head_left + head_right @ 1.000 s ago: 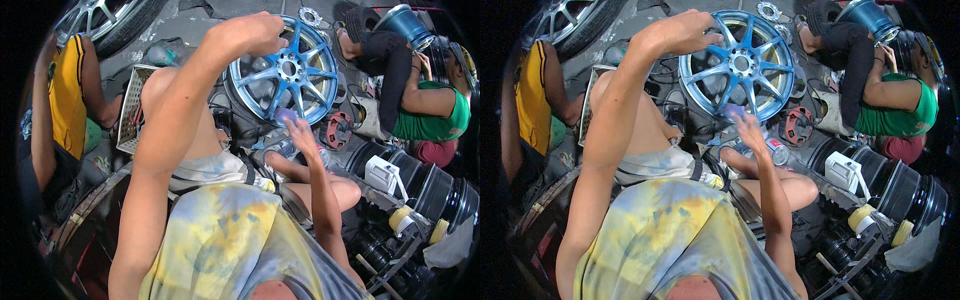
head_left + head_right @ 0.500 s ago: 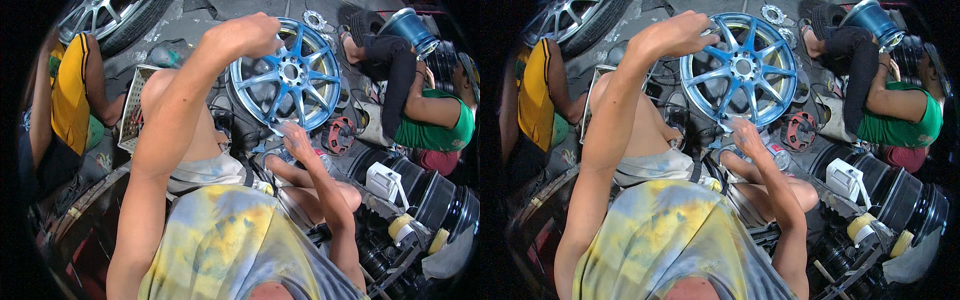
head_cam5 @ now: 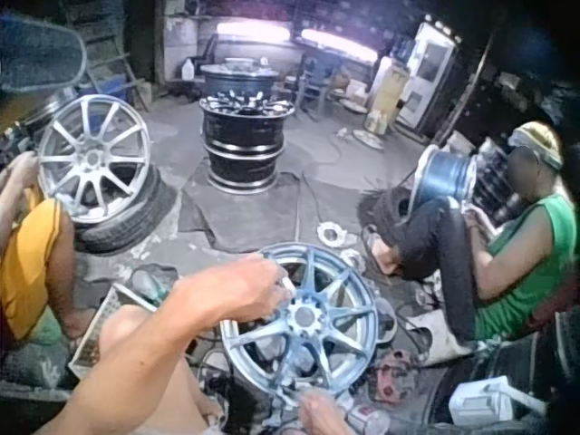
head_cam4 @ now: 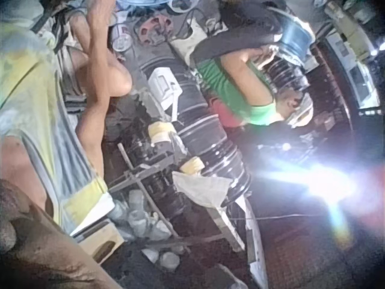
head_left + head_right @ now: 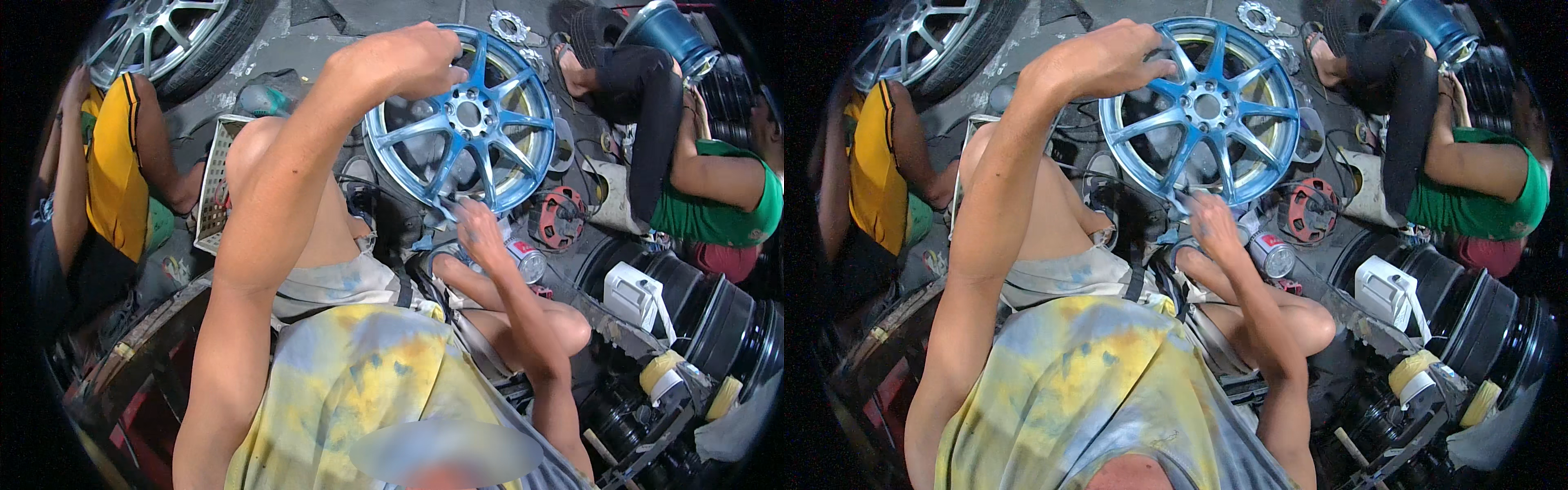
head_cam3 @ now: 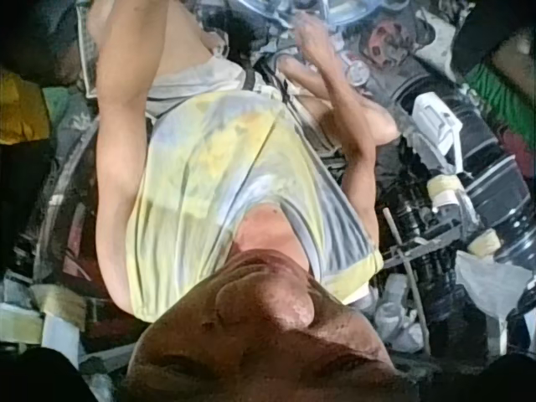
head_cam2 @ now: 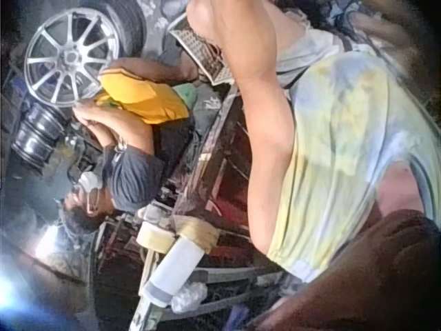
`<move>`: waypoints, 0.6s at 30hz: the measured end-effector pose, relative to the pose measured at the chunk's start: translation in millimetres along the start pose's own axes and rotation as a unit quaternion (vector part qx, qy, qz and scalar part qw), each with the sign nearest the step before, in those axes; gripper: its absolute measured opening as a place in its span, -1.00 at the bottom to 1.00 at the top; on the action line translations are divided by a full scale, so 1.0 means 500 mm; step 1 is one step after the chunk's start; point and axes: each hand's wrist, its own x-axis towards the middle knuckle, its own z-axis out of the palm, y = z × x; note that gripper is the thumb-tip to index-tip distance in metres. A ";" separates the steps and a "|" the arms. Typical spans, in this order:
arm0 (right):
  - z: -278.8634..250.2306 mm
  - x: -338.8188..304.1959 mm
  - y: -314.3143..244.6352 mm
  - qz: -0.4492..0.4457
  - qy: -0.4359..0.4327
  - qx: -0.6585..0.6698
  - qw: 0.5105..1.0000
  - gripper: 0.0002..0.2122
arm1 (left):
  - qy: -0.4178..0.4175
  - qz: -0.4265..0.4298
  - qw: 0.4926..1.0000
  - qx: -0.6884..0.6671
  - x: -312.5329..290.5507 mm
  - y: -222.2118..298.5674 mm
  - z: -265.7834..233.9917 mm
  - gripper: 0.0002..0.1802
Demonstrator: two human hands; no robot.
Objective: The person sits on the floor and uses a sanding block to manually sand the surface of a blue car wheel rim. They rotate the wheel to access different spokes and the outer lip, applying consistent pressure to smooth the metal surface.
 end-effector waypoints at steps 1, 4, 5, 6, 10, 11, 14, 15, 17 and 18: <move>0.022 0.011 -0.007 -0.002 0.039 -0.004 0.999 -0.68 | 0.008 0.010 1.000 0.003 0.005 0.000 0.005 -0.59; 0.013 0.001 0.002 0.013 -0.014 0.013 1.000 -0.67 | 0.003 0.005 1.000 0.003 0.005 0.000 0.005 -0.58; 0.003 -0.014 0.002 0.012 -0.036 0.023 0.999 -0.65 | -0.017 -0.016 1.000 -0.001 -0.002 -0.001 -0.005 -0.58; -0.009 -0.031 0.002 0.014 -0.057 0.031 0.998 -0.64 | -0.037 -0.034 0.999 -0.006 -0.006 0.002 -0.012 -0.58; -0.032 0.002 -0.005 0.082 0.008 0.074 0.994 -0.72 | -0.012 -0.014 1.000 0.013 -0.007 -0.016 -0.004 -0.56; 0.003 0.017 0.028 0.079 -0.026 0.045 0.995 -0.78 | -0.014 -0.015 1.000 0.012 -0.005 -0.017 0.000 -0.55; -0.003 0.058 0.054 0.039 -0.096 -0.013 0.995 -0.80 | 0.009 0.023 0.999 0.023 0.004 -0.052 0.025 -0.51; -0.014 0.042 0.073 0.053 -0.097 -0.008 0.994 -0.80 | 0.013 0.024 0.999 0.018 -0.005 -0.061 0.031 -0.50; -0.070 0.019 0.114 0.090 -0.118 -0.040 0.988 -0.80 | -0.018 0.001 1.000 -0.012 -0.014 -0.057 0.012 -0.48; -0.095 0.022 0.118 0.109 -0.141 -0.073 0.981 -0.80 | -0.017 -0.010 1.000 -0.001 -0.017 -0.064 0.010 -0.49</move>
